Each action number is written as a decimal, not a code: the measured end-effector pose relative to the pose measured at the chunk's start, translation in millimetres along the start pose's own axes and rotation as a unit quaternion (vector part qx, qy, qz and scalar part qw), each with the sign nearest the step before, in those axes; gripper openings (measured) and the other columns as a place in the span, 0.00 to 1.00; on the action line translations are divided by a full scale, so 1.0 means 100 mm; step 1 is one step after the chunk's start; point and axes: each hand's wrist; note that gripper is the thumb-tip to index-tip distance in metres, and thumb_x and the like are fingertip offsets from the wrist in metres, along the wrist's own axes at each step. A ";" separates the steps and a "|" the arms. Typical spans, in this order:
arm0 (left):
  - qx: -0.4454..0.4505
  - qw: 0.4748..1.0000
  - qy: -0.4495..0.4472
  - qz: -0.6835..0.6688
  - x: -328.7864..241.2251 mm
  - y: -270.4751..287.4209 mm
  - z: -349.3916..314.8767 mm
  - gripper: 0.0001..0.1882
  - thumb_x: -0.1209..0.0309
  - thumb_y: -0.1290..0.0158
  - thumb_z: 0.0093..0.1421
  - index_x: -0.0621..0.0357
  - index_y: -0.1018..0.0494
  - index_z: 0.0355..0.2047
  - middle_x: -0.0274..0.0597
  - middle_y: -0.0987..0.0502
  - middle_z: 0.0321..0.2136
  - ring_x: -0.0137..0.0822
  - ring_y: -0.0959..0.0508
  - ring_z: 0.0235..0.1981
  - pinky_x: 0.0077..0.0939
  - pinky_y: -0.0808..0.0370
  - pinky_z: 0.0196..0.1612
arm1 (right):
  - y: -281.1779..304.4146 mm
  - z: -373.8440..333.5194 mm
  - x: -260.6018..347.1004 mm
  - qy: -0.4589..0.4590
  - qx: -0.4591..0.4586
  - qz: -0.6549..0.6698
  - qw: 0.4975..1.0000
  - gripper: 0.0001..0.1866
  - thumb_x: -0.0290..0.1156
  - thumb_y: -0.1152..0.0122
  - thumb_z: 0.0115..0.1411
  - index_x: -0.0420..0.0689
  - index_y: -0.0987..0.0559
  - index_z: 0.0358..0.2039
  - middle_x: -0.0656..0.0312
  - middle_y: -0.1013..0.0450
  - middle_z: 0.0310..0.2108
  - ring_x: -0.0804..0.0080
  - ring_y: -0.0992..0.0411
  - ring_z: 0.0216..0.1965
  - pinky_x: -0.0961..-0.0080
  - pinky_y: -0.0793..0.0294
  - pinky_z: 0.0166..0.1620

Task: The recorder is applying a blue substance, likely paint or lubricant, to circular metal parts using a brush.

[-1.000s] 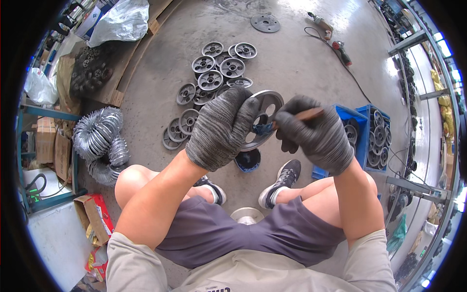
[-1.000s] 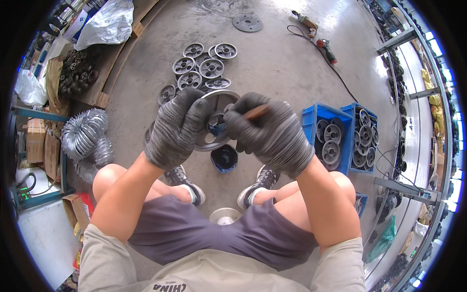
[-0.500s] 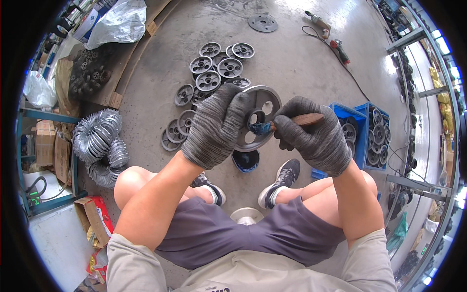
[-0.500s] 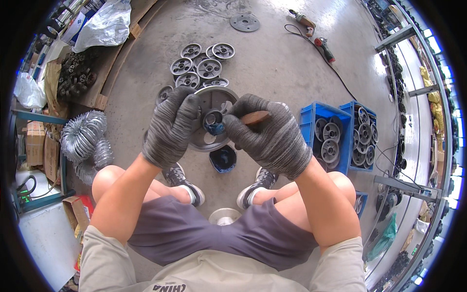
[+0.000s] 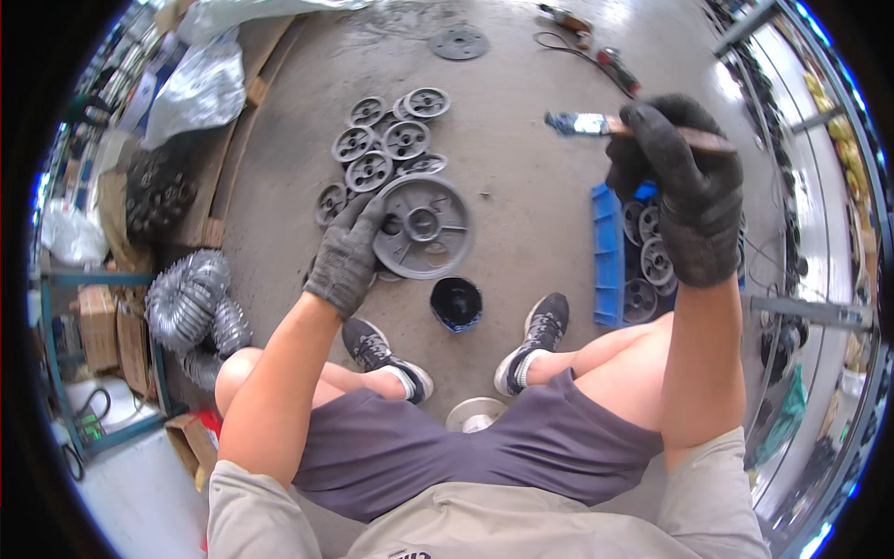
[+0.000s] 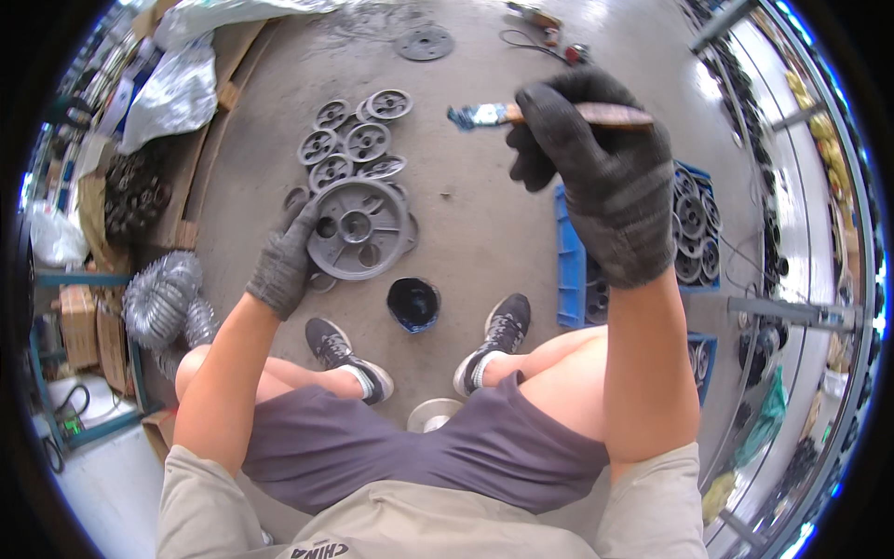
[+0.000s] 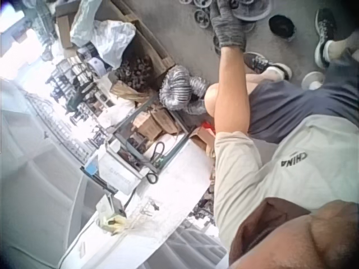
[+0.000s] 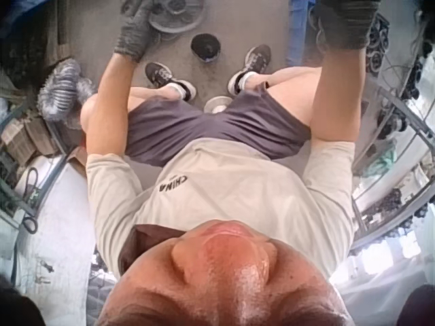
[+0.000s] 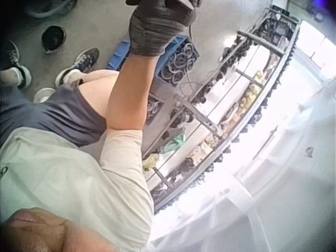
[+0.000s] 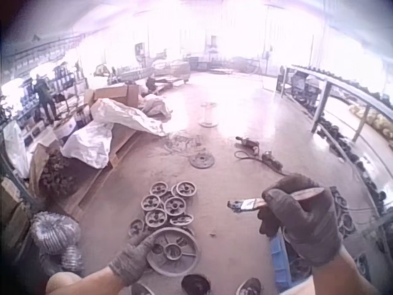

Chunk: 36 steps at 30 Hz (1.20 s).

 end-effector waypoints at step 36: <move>-0.256 0.869 0.284 0.314 2.81 0.82 2.17 0.31 0.51 0.45 0.62 0.66 0.28 0.53 0.58 0.19 0.44 0.50 0.17 0.41 0.40 0.21 0.41 | 0.32 0.33 -0.53 -0.045 -0.036 -0.258 0.964 0.12 0.35 0.43 0.69 0.39 0.22 0.45 0.63 0.25 0.26 0.79 0.29 0.23 0.80 0.31 0.29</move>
Point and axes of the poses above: each hand's wrist, its own z-axis towards the middle knuckle, its own y-axis out of the back of the hand, x = y × z
